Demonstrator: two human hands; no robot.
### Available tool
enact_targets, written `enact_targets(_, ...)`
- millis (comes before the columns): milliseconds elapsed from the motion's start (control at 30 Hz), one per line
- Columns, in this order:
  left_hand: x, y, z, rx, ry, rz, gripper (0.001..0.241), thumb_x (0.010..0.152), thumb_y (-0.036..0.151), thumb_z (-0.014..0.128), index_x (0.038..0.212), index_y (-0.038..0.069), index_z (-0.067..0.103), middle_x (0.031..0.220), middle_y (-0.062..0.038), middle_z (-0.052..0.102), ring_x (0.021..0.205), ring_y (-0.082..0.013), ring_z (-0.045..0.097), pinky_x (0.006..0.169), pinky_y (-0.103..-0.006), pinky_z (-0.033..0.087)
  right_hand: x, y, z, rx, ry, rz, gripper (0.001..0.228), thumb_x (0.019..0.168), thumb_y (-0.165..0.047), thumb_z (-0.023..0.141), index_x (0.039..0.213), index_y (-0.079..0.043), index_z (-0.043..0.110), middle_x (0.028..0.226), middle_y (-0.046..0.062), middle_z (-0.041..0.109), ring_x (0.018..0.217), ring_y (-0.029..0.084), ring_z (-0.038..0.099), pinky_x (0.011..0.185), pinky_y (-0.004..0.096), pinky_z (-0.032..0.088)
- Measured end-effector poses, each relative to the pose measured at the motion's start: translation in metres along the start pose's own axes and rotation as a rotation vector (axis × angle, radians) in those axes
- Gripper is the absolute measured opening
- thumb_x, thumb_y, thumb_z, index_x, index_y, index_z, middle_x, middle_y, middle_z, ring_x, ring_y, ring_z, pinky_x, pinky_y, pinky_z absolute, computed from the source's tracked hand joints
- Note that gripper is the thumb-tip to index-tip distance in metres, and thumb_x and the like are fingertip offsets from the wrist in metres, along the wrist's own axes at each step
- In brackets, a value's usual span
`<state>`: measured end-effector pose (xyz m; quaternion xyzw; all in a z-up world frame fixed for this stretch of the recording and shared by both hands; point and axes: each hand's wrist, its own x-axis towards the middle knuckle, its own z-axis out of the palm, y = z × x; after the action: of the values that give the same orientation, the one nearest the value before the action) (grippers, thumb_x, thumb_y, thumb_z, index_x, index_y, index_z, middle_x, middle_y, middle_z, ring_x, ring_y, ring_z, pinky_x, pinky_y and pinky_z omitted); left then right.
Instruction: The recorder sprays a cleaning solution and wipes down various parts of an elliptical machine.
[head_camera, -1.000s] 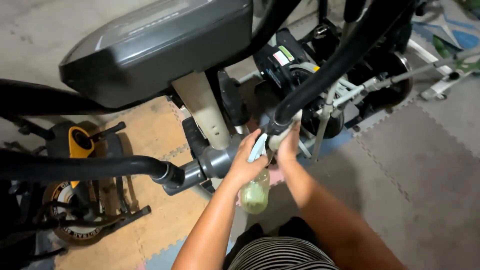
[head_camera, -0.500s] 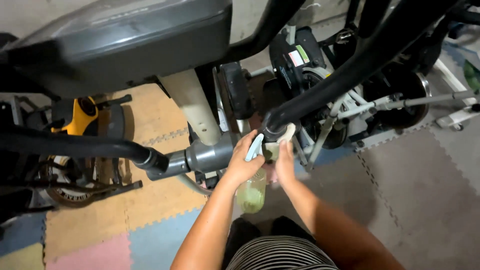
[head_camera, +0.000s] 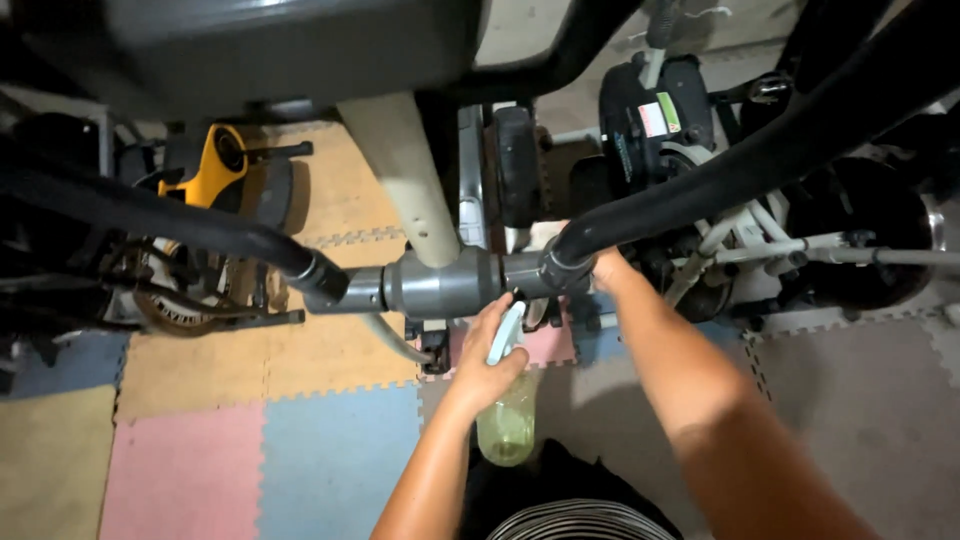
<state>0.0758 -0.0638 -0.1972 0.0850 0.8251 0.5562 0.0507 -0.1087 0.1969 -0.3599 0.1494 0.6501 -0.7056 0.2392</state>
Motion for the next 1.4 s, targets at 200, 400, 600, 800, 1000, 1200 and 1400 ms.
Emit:
enact_targets(200,-0.017,-0.01,-0.004,0.0,0.08,0.03,0.079,0.075,0.014,0.068,0.151,0.008,0.045,0.15,-0.02,0.05,0.142,-0.0352,0.046,0.118,-0.0414,0.035,-0.053,0.004,0.045,0.732,0.075,-0.294,0.049,0.105,-0.054,0.054,0.115,-0.009,0.071,0.109,0.006,0.074,0.101,0.021,0.07,0.094,0.041,0.056)
enact_targets(400,-0.016,-0.009,-0.002,0.034,0.074,0.064,0.08,0.075,0.015,0.068,0.151,0.007,0.045,0.152,-0.021,0.049,0.144,-0.0367,0.043,0.119,-0.0416,0.033,-0.098,0.006,0.086,0.941,0.42,-0.103,0.045,0.102,-0.05,0.041,0.121,-0.017,0.064,0.118,0.002,0.072,0.107,0.025,0.069,0.094,0.048,0.053)
enact_targets(600,-0.006,-0.002,-0.028,0.01,0.017,0.089,0.08,0.075,0.015,0.067,0.151,0.007,0.045,0.151,-0.021,0.049,0.144,-0.0359,0.044,0.119,-0.0413,0.034,-0.087,0.027,0.09,1.147,0.358,-0.229,0.03,0.105,-0.024,0.041,0.116,-0.009,0.064,0.114,0.009,0.07,0.106,0.03,0.066,0.095,0.053,0.055)
enact_targets(800,0.001,-0.008,-0.056,-0.026,-0.052,0.156,0.08,0.077,0.014,0.068,0.153,0.008,0.043,0.154,-0.021,0.047,0.145,-0.0365,0.042,0.119,-0.0411,0.033,-0.172,-0.051,0.15,1.236,0.244,-0.297,0.028,0.098,-0.01,0.041,0.117,-0.003,0.061,0.118,0.015,0.068,0.109,0.033,0.067,0.1,0.054,0.053)
enact_targets(1000,0.01,-0.017,-0.079,-0.035,-0.101,0.175,0.081,0.075,0.015,0.07,0.151,0.008,0.045,0.153,-0.022,0.046,0.145,-0.0377,0.042,0.119,-0.0415,0.034,-0.253,-0.107,0.195,0.885,0.195,-0.67,0.028,0.105,-0.011,0.048,0.127,0.002,0.058,0.126,0.019,0.064,0.121,0.034,0.061,0.11,0.046,0.048)
enact_targets(1200,0.015,-0.035,-0.09,-0.007,-0.138,0.24,0.079,0.076,0.015,0.068,0.152,0.008,0.045,0.153,-0.023,0.048,0.145,-0.0381,0.043,0.12,-0.0417,0.034,-0.269,-0.153,0.182,-1.338,0.936,-1.227,0.043,0.089,-0.006,0.054,0.13,-0.003,0.067,0.137,0.021,0.064,0.14,0.038,0.051,0.119,0.062,0.029)
enact_targets(1400,0.018,-0.038,-0.094,-0.019,-0.174,0.201,0.079,0.077,0.016,0.069,0.152,0.011,0.046,0.152,-0.023,0.047,0.145,-0.038,0.043,0.119,-0.0417,0.033,-0.202,-0.111,0.17,-2.138,0.774,-1.035,0.048,0.083,-0.023,0.055,0.121,0.0,0.071,0.126,0.018,0.07,0.132,0.033,0.058,0.117,0.061,0.028)
